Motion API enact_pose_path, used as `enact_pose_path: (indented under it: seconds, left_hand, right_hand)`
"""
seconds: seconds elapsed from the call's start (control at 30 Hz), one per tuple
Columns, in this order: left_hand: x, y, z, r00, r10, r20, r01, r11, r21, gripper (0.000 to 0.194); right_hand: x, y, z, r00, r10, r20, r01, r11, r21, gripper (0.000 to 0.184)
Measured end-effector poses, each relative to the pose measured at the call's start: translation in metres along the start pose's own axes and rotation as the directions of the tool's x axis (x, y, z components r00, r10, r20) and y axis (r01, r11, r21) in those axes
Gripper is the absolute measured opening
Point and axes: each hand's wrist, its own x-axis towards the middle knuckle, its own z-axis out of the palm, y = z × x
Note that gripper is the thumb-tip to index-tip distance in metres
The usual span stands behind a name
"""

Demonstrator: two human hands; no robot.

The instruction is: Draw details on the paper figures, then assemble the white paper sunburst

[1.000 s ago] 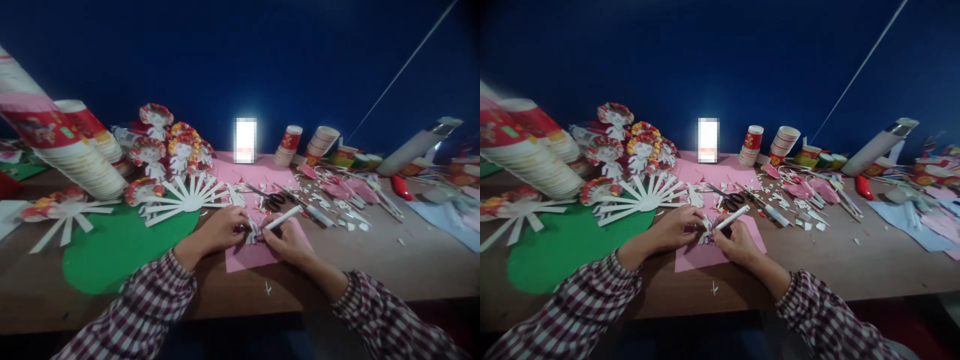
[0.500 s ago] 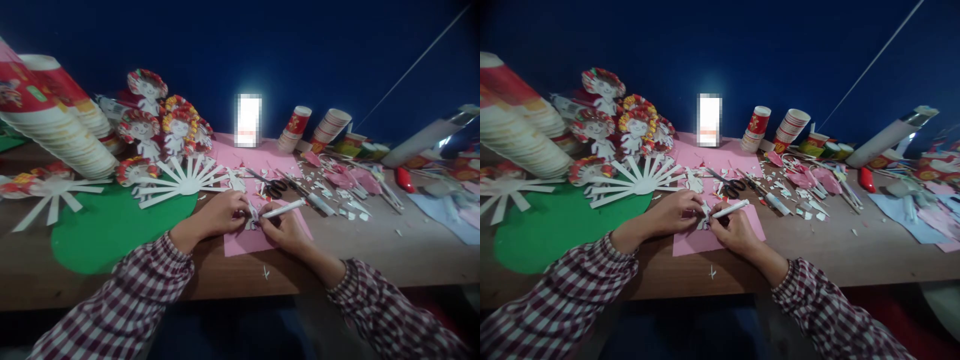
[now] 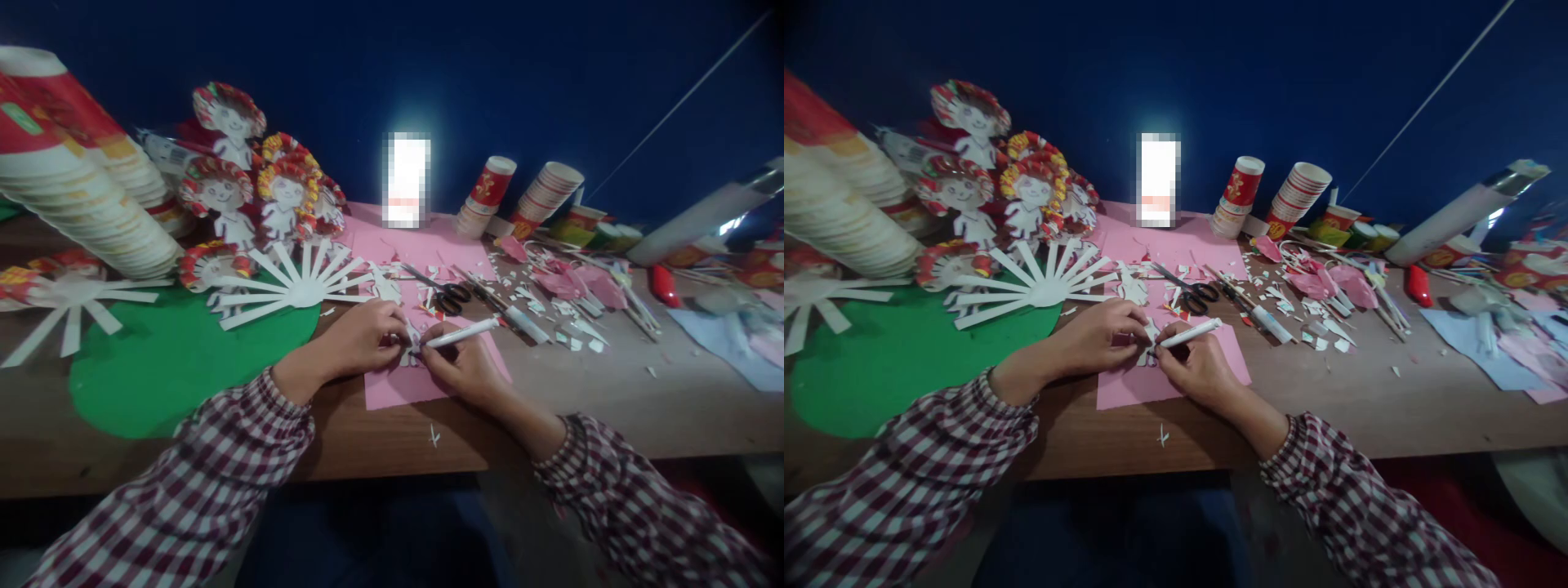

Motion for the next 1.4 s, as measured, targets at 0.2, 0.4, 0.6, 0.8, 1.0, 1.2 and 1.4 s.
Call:
enact_pose_path:
  seconds: [0.2,0.4,0.6,0.8,1.0,1.2,1.4]
  left_hand:
    - [0.0002,0.0011,-0.0010,1.000,-0.004,0.000,0.004,1.000,0.019,0.017]
    - [0.0001,0.0017,-0.0014,1.000,-0.006,-0.007,0.006,1.000,0.017,0.016]
    - [0.0004,0.0010,-0.0008,1.000,0.002,-0.008,-0.001,1.000,0.019,0.016]
    - [0.0001,-0.0012,0.0010,1.000,0.019,-0.014,-0.019,1.000,0.010,0.015]
    - [0.0003,-0.0009,0.0002,0.999,0.026,-0.020,-0.025,1.000,0.011,0.015]
    - [0.0004,-0.0003,-0.0002,0.999,0.031,-0.022,-0.030,0.999,0.015,0.016]
    - [0.0005,0.0003,-0.0003,0.999,0.032,-0.026,-0.032,0.999,0.012,0.015]
  right_hand:
    - [0.0007,0.0015,0.0003,1.000,-0.014,0.009,0.014,1.000,-0.003,0.009]
    - [0.0008,0.0002,0.0002,1.000,0.001,0.025,0.000,1.000,-0.019,0.010]
    - [0.0010,-0.0001,-0.0002,1.000,-0.013,0.017,0.013,0.999,-0.034,0.010]
    - [0.0005,0.0013,0.0015,0.999,0.016,-0.029,-0.016,1.000,-0.003,0.010]
    - [0.0009,0.0007,0.0010,1.000,-0.013,0.000,0.013,1.000,-0.011,0.008]
    - [0.0020,-0.0007,0.0000,1.000,-0.029,-0.001,0.029,0.999,-0.040,0.007]
    - [0.0008,0.0000,0.0000,0.999,-0.028,-0.029,0.027,0.999,-0.021,0.007]
